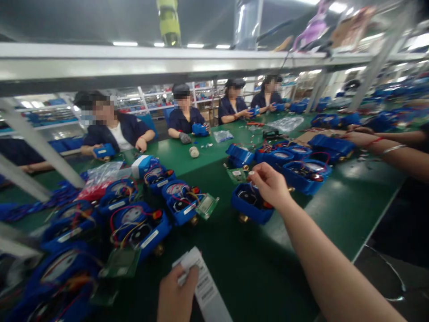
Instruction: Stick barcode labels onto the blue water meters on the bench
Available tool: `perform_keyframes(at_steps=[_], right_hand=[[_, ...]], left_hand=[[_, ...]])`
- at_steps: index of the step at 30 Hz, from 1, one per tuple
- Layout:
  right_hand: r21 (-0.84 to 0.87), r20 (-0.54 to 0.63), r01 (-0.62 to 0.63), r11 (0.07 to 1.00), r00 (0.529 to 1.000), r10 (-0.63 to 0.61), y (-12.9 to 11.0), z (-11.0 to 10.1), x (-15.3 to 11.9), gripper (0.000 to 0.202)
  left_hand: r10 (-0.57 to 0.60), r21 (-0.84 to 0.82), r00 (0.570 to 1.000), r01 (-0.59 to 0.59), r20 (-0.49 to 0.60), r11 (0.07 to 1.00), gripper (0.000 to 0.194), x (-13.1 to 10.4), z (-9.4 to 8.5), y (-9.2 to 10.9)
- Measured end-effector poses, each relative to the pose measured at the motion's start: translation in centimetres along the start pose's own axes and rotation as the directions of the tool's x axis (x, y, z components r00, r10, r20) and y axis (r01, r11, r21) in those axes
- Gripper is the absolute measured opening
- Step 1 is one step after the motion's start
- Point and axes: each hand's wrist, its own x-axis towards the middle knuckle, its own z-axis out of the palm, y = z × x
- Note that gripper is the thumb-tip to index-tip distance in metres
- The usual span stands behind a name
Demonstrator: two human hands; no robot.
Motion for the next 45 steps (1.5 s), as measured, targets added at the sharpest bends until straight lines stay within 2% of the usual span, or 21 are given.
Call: perform_keyframes(at_steps=[3, 5, 11, 17, 20, 23, 25, 26, 27, 29, 31, 36, 41, 43, 45], right_hand=[[-0.161, 0.025, 0.087, 0.983, 0.996, -0.084, 0.0, -0.3, 0.1, 0.025], [-0.245, 0.062, 0.169, 0.955, 0.985, -0.158, -0.3, -0.4, 0.2, 0.023], [-0.389, 0.178, 0.368, 0.845, 0.930, -0.323, -1.1, -0.5, 0.1, 0.022], [-0.406, 0.182, 0.420, 0.812, 0.908, -0.378, -1.4, -0.7, -0.2, 0.021], [-0.362, 0.150, 0.420, 0.832, 0.907, -0.393, -3.0, -1.1, -1.4, 0.021], [-0.277, 0.145, 0.411, 0.869, 0.912, -0.385, -5.4, -1.2, -4.2, 0.020], [-0.119, 0.224, 0.330, 0.936, 0.928, -0.299, -6.8, -0.7, -6.7, 0.021], [-0.006, 0.295, 0.236, 0.972, 0.929, -0.224, -7.4, -0.4, -8.0, 0.022], [0.105, 0.377, 0.109, 0.988, 0.916, -0.141, -7.9, 0.1, -9.3, 0.023], [0.253, 0.521, -0.136, 0.958, 0.854, -0.017, -8.3, 1.1, -11.7, 0.025], [0.296, 0.587, -0.263, 0.918, 0.809, 0.043, -8.4, 2.1, -13.6, 0.030], [0.363, 0.660, -0.434, 0.825, 0.744, 0.101, -8.5, 3.4, -16.3, 0.046], [0.397, 0.765, -0.557, 0.729, 0.640, 0.073, -9.2, 3.6, -17.1, 0.052], [0.395, 0.771, -0.578, 0.714, 0.631, 0.084, -9.1, 3.7, -17.1, 0.053], [0.394, 0.758, -0.582, 0.712, 0.643, 0.106, -8.8, 3.7, -17.2, 0.052]], left_hand=[[0.044, -0.114, 0.995, -0.034, 0.089, 0.993, 0.035, 0.6, -0.1, -0.6], [0.068, -0.145, 0.992, -0.052, 0.108, 0.988, 0.035, 0.8, -0.2, -1.0], [0.104, -0.224, 0.980, -0.064, 0.168, 0.972, 0.038, 0.9, -0.3, -1.4], [0.109, -0.254, 0.978, -0.061, 0.178, 0.965, 0.042, 0.2, -0.6, -0.4], [0.113, -0.274, 0.977, -0.060, 0.181, 0.960, 0.042, 0.1, -0.8, -0.2], [0.116, -0.297, 0.977, -0.059, 0.177, 0.953, 0.042, 0.0, -0.7, -0.2], [0.118, -0.319, 0.977, -0.056, 0.180, 0.946, 0.041, -0.2, -0.7, 0.0], [0.122, -0.332, 0.975, -0.055, 0.184, 0.942, 0.040, -0.3, -0.7, 0.0], [0.127, -0.346, 0.974, -0.056, 0.188, 0.937, 0.039, -0.4, -0.7, 0.1], [0.141, -0.371, 0.972, -0.063, 0.186, 0.926, 0.038, -0.6, -0.8, 0.2], [0.159, -0.391, 0.971, -0.079, 0.177, 0.917, 0.038, -0.7, -0.8, 0.2], [0.198, -0.423, 0.966, -0.110, 0.169, 0.899, 0.040, -0.8, -0.7, 0.1], [0.218, -0.444, 0.965, -0.134, 0.143, 0.886, 0.036, -0.7, -0.6, 0.0], [0.212, -0.450, 0.966, -0.127, 0.145, 0.884, 0.036, -0.6, -0.5, -0.1], [0.202, -0.458, 0.968, -0.115, 0.146, 0.882, 0.038, -0.6, -0.5, -0.1]])
